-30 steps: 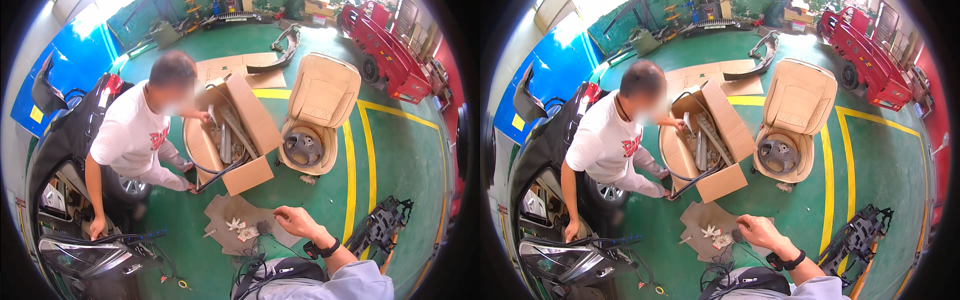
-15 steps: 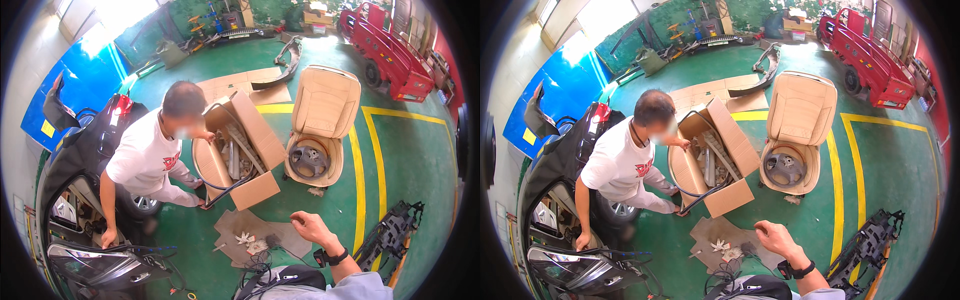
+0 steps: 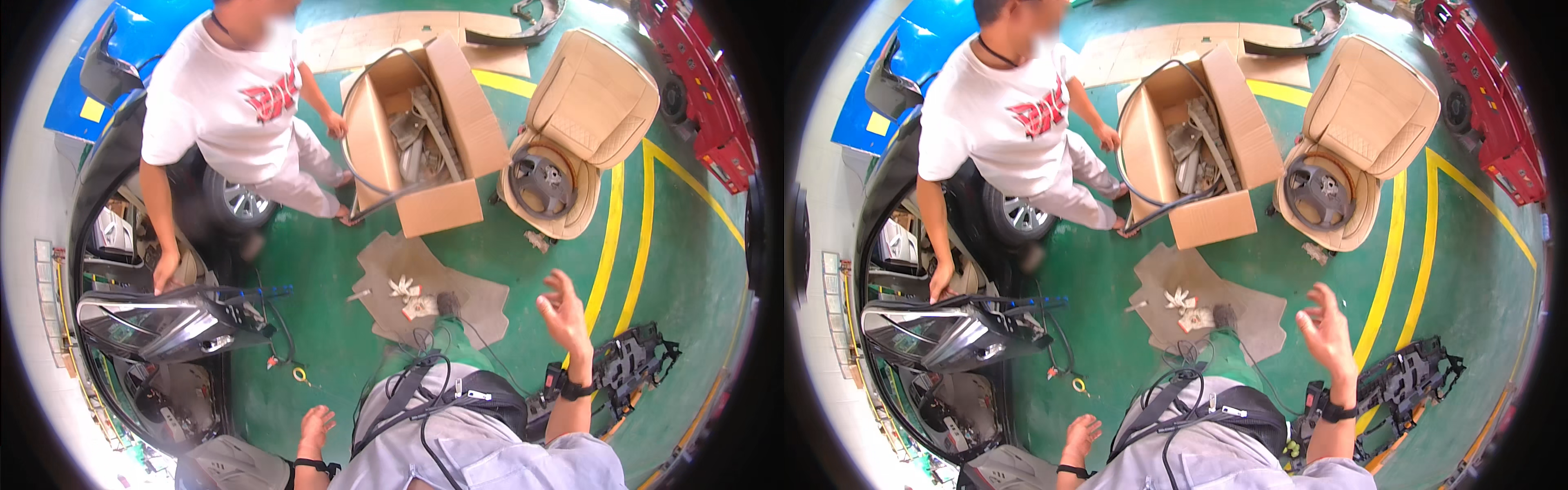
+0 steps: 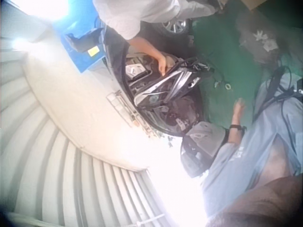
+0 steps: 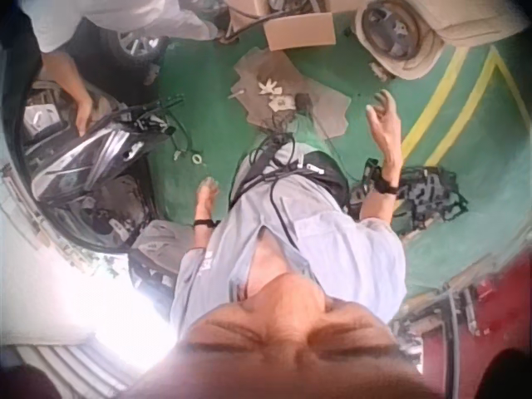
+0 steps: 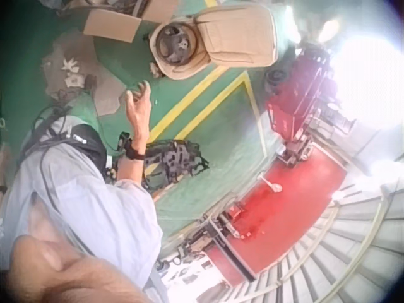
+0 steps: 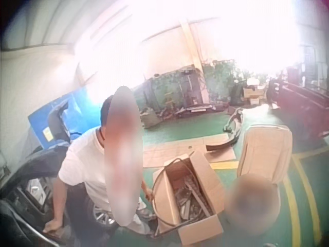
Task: The person picks up a steering wheel and car interior panels from a box and the floor, then proceeds to install a control panel into the dashboard of a vehicle by connecting wires.
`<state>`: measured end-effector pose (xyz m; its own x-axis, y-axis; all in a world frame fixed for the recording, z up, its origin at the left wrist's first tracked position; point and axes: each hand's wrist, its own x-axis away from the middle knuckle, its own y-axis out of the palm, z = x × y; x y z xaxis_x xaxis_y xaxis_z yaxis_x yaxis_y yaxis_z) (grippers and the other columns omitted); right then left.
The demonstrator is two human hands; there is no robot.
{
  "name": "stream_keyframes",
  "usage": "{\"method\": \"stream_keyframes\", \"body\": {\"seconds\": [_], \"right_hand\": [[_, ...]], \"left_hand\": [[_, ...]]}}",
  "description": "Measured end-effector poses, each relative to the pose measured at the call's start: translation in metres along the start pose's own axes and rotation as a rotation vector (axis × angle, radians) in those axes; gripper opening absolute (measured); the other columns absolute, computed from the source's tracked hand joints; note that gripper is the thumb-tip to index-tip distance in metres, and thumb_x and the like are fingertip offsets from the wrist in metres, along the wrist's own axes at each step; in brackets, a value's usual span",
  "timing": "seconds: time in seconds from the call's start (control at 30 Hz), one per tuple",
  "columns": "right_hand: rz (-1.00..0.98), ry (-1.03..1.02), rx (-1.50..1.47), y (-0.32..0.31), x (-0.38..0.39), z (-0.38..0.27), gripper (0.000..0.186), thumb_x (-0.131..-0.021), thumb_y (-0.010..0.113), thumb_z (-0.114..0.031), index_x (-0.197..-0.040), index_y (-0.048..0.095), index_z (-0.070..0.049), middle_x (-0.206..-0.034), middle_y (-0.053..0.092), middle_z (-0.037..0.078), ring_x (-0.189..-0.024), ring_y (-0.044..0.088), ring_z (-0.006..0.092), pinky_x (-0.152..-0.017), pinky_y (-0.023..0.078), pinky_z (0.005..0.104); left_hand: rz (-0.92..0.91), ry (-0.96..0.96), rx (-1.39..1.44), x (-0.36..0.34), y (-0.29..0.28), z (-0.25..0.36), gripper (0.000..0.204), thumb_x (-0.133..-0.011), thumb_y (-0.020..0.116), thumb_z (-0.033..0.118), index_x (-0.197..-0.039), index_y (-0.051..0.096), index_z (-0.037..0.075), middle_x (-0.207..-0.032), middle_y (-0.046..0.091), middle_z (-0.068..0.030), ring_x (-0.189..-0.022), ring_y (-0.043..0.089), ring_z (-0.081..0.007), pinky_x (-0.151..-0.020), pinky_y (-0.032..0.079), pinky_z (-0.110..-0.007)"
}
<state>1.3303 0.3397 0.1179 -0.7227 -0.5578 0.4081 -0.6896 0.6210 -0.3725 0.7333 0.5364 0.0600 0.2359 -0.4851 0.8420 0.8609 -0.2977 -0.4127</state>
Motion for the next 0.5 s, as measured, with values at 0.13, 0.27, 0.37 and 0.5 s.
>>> {"method": "stream_keyframes", "body": {"seconds": [0.13,0.27,0.37,0.5], "right_hand": [[0.043,-0.098,-0.287,-0.033,-0.019,0.041,0.077,-0.096,0.059,-0.036,-0.156,0.019,-0.009,-0.157,0.029,0.017,-0.138,0.040,0.0302,-0.106,0.039,0.0421],[0.052,-0.207,-0.464,-0.036,-0.030,0.002,0.071,-0.100,0.033,-0.056,-0.158,0.020,-0.017,-0.162,0.022,0.011,-0.146,0.027,0.0309,-0.115,0.021,0.0514],[-0.037,-0.259,-0.502,-0.014,-0.044,-0.017,0.071,-0.100,0.033,-0.057,-0.158,0.020,-0.019,-0.163,0.020,0.007,-0.148,0.025,0.0304,-0.115,0.017,0.0542],[-0.042,-0.093,-0.245,0.014,-0.044,-0.032,0.061,-0.100,0.047,-0.047,-0.144,0.044,-0.005,-0.137,0.055,0.013,-0.115,0.059,0.0232,-0.090,0.046,0.0341]], "left_hand": [[-0.078,0.136,0.649,0.020,-0.033,0.021,0.075,-0.098,0.044,0.058,-0.154,0.027,0.012,-0.156,0.030,-0.0146,-0.134,0.043,-0.0291,-0.099,0.043,-0.045],[-0.021,0.671,0.557,0.071,-0.030,0.102,0.077,-0.099,0.034,0.062,-0.157,0.018,0.015,-0.162,0.017,-0.0139,-0.148,0.020,-0.0328,-0.118,0.017,-0.047],[0.033,0.766,0.556,0.077,-0.041,0.109,0.076,-0.100,0.028,0.062,-0.158,0.016,0.015,-0.164,0.013,-0.0134,-0.150,0.013,-0.0316,-0.119,0.010,-0.049],[-0.140,0.405,0.353,0.056,-0.061,0.053,0.070,-0.100,0.042,0.057,-0.150,0.037,0.009,-0.147,0.046,-0.0164,-0.137,0.042,-0.0316,-0.112,0.033,-0.044]]}}
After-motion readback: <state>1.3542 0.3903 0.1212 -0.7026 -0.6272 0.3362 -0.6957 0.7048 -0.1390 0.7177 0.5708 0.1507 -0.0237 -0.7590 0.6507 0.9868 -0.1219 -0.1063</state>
